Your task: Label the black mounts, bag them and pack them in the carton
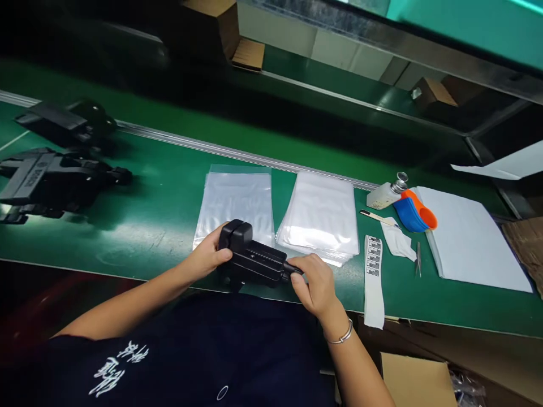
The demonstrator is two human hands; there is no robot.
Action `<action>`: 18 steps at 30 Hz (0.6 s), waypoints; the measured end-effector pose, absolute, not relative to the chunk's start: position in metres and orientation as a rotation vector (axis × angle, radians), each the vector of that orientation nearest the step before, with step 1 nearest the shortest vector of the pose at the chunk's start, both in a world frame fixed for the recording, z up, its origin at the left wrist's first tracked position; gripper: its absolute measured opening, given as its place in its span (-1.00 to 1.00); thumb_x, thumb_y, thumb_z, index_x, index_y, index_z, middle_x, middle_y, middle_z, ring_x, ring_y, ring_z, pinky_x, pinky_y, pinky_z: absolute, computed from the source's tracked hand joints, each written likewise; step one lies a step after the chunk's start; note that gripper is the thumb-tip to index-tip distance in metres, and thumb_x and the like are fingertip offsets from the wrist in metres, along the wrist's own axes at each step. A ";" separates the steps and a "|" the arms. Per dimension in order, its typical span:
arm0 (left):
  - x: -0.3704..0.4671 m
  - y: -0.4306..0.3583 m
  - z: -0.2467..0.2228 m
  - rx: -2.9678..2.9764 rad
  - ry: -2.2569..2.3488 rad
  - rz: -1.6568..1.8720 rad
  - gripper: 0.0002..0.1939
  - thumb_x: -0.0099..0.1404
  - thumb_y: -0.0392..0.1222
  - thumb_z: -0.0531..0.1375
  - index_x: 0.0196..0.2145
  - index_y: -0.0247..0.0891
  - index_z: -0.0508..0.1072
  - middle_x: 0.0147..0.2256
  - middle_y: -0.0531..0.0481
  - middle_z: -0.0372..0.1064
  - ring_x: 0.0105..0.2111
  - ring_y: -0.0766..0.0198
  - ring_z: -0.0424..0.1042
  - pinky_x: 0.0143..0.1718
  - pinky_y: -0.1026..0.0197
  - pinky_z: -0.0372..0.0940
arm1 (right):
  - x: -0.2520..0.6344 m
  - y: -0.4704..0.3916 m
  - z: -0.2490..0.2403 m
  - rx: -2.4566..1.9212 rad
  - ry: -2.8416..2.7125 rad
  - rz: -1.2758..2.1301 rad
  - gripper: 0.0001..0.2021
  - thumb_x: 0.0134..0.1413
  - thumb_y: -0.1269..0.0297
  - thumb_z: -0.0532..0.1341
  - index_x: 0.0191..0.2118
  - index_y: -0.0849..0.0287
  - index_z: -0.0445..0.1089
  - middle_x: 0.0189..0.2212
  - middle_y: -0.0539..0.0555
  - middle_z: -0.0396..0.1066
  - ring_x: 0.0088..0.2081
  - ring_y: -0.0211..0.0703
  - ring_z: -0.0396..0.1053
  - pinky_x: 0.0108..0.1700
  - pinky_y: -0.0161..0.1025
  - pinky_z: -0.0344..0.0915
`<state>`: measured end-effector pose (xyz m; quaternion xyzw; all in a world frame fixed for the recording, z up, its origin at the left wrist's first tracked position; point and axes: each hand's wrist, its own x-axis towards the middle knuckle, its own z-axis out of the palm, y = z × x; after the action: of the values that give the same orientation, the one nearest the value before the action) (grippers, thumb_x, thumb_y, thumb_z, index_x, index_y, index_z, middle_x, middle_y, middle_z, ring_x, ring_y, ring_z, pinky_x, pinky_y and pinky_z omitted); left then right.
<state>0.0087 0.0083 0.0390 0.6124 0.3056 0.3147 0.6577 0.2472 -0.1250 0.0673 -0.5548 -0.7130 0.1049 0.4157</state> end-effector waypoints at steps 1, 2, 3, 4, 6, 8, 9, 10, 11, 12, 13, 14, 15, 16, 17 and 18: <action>0.005 0.009 0.039 1.484 0.693 0.733 -0.28 0.04 0.28 0.33 0.01 -0.25 0.37 -0.15 -0.14 0.46 -0.19 0.06 0.46 -0.20 0.15 0.34 | 0.244 -0.122 0.066 -1.433 -1.600 0.491 -0.79 0.27 0.22 0.06 -0.08 0.06 0.39 -0.47 0.01 0.36 -0.46 -0.17 0.29 -0.42 -0.24 0.25; 0.001 0.010 0.040 1.598 0.662 0.750 -0.29 0.00 0.22 0.38 0.01 -0.22 0.38 -0.13 -0.14 0.46 -0.17 0.05 0.47 -0.17 0.13 0.35 | 0.242 -0.119 0.065 -1.458 -1.388 0.737 -0.78 0.27 0.18 0.06 -0.08 0.06 0.38 -0.51 -0.02 0.30 -0.49 -0.20 0.25 -0.44 -0.26 0.23; -0.003 0.011 0.041 1.719 0.603 0.765 -0.32 -0.03 0.13 0.42 -0.01 -0.20 0.39 -0.12 -0.14 0.47 -0.14 0.03 0.48 -0.13 0.11 0.35 | 0.240 -0.115 0.063 -1.460 -1.174 0.981 -0.76 0.26 0.14 0.06 -0.08 0.08 0.37 -0.57 -0.07 0.21 -0.54 -0.23 0.18 -0.47 -0.29 0.20; -0.006 0.012 0.043 1.832 0.523 0.776 -0.35 -0.06 0.05 0.46 -0.03 -0.18 0.40 -0.12 -0.14 0.49 -0.12 0.02 0.48 -0.10 0.09 0.35 | 0.239 -0.111 0.061 -1.438 -0.980 1.205 -0.74 0.23 0.11 0.08 -0.09 0.09 0.37 -0.62 -0.11 0.11 -0.59 -0.27 0.09 -0.52 -0.32 0.16; -0.010 0.014 0.046 1.990 0.376 0.776 -0.40 -0.10 -0.06 0.48 -0.09 -0.16 0.43 -0.13 -0.14 0.51 -0.11 0.02 0.50 -0.07 0.08 0.36 | 0.239 -0.104 0.057 -1.355 -0.718 1.531 -0.71 0.14 0.06 0.15 -0.14 0.13 0.38 -0.68 -0.18 -0.05 -0.64 -0.32 -0.08 -0.58 -0.36 0.07; -0.009 0.013 0.047 2.002 0.419 0.764 -0.41 -0.11 -0.06 0.48 -0.10 -0.16 0.45 -0.14 -0.13 0.52 -0.11 0.02 0.50 -0.07 0.08 0.36 | 0.240 -0.101 0.054 -1.310 -0.632 1.620 -0.66 0.10 0.00 0.19 -0.14 0.16 0.40 -0.71 -0.21 -0.11 -0.66 -0.35 -0.15 -0.59 -0.36 0.07; -0.007 0.012 0.047 1.945 0.520 0.763 -0.41 -0.08 -0.02 0.47 -0.08 -0.16 0.44 -0.14 -0.13 0.51 -0.12 0.03 0.50 -0.08 0.08 0.36 | 0.240 -0.101 0.052 -1.317 -0.644 1.566 -0.61 0.12 -0.05 0.17 -0.11 0.16 0.40 -0.72 -0.21 -0.08 -0.67 -0.34 -0.13 -0.57 -0.34 0.11; -0.004 0.011 0.045 1.845 0.636 0.775 -0.40 -0.05 0.04 0.44 -0.07 -0.18 0.43 -0.14 -0.12 0.50 -0.13 0.04 0.49 -0.10 0.08 0.36 | 0.240 -0.101 0.050 -1.345 -0.682 1.450 -0.55 0.15 -0.11 0.14 -0.07 0.16 0.40 -0.71 -0.18 0.00 -0.66 -0.31 -0.04 -0.53 -0.31 0.18; 0.000 0.011 0.044 1.712 0.746 0.797 -0.39 0.00 0.11 0.41 -0.05 -0.20 0.42 -0.15 -0.11 0.49 -0.15 0.05 0.48 -0.12 0.09 0.36 | 0.240 -0.102 0.047 -1.383 -0.738 1.289 -0.51 0.17 -0.16 0.11 -0.02 0.15 0.40 -0.67 -0.13 0.14 -0.61 -0.27 0.11 -0.44 -0.26 0.27; 0.004 0.011 0.042 1.559 0.827 0.821 -0.39 0.05 0.18 0.36 -0.04 -0.22 0.41 -0.16 -0.10 0.47 -0.16 0.07 0.47 -0.14 0.11 0.35 | 0.239 -0.103 0.044 -1.419 -0.808 1.119 -0.48 0.17 -0.19 0.10 0.00 0.14 0.40 -0.57 -0.05 0.30 -0.50 -0.20 0.27 -0.30 -0.19 0.34; 0.010 0.011 0.040 1.404 0.868 0.837 -0.39 0.09 0.23 0.31 -0.05 -0.24 0.40 -0.17 -0.09 0.46 -0.17 0.09 0.46 -0.17 0.13 0.34 | 0.238 -0.105 0.041 -1.444 -0.881 0.973 -0.48 0.16 -0.20 0.13 0.00 0.12 0.41 -0.42 0.04 0.41 -0.33 -0.13 0.38 -0.15 -0.13 0.36; 0.015 0.012 0.039 1.262 0.874 0.837 -0.39 0.11 0.26 0.28 -0.06 -0.26 0.40 -0.19 -0.09 0.46 -0.18 0.11 0.45 -0.18 0.16 0.33 | 0.237 -0.105 0.037 -1.453 -0.940 0.878 -0.50 0.13 -0.18 0.17 -0.03 0.12 0.43 -0.26 0.10 0.46 -0.16 -0.07 0.40 -0.02 -0.07 0.33; 0.020 0.013 0.037 1.142 0.860 0.823 -0.39 0.12 0.27 0.27 -0.08 -0.28 0.41 -0.21 -0.08 0.46 -0.19 0.13 0.44 -0.19 0.17 0.32 | 0.235 -0.105 0.033 -1.448 -0.969 0.840 -0.54 0.12 -0.15 0.21 -0.06 0.11 0.46 -0.15 0.13 0.46 -0.04 -0.02 0.37 0.08 -0.03 0.28; 0.025 0.014 0.036 1.047 0.842 0.798 -0.40 0.12 0.27 0.28 -0.10 -0.29 0.42 -0.23 -0.07 0.46 -0.19 0.14 0.44 -0.19 0.19 0.31 | 0.232 -0.105 0.030 -1.431 -0.962 0.849 -0.58 0.11 -0.11 0.24 -0.09 0.11 0.47 -0.09 0.14 0.45 0.01 0.00 0.35 0.13 0.00 0.24; 0.029 0.015 0.035 0.980 0.825 0.772 -0.41 0.12 0.26 0.28 -0.11 -0.30 0.43 -0.24 -0.06 0.47 -0.20 0.15 0.43 -0.19 0.20 0.30 | 0.230 -0.104 0.026 -1.406 -0.916 0.874 -0.62 0.10 -0.07 0.26 -0.13 0.11 0.49 -0.10 0.14 0.45 0.01 0.01 0.36 0.14 0.02 0.24; 0.032 0.015 0.035 0.941 0.809 0.755 -0.42 0.11 0.24 0.29 -0.12 -0.30 0.43 -0.25 -0.06 0.47 -0.20 0.16 0.43 -0.19 0.20 0.29 | 0.227 -0.102 0.023 -1.379 -0.840 0.888 -0.66 0.09 -0.03 0.27 -0.15 0.11 0.49 -0.13 0.13 0.47 -0.02 0.00 0.38 0.12 0.01 0.25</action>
<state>0.0324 0.0149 0.0346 0.4301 0.3697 0.3453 0.7477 0.2272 -0.1019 0.0233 -0.5962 -0.3629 0.3838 0.6046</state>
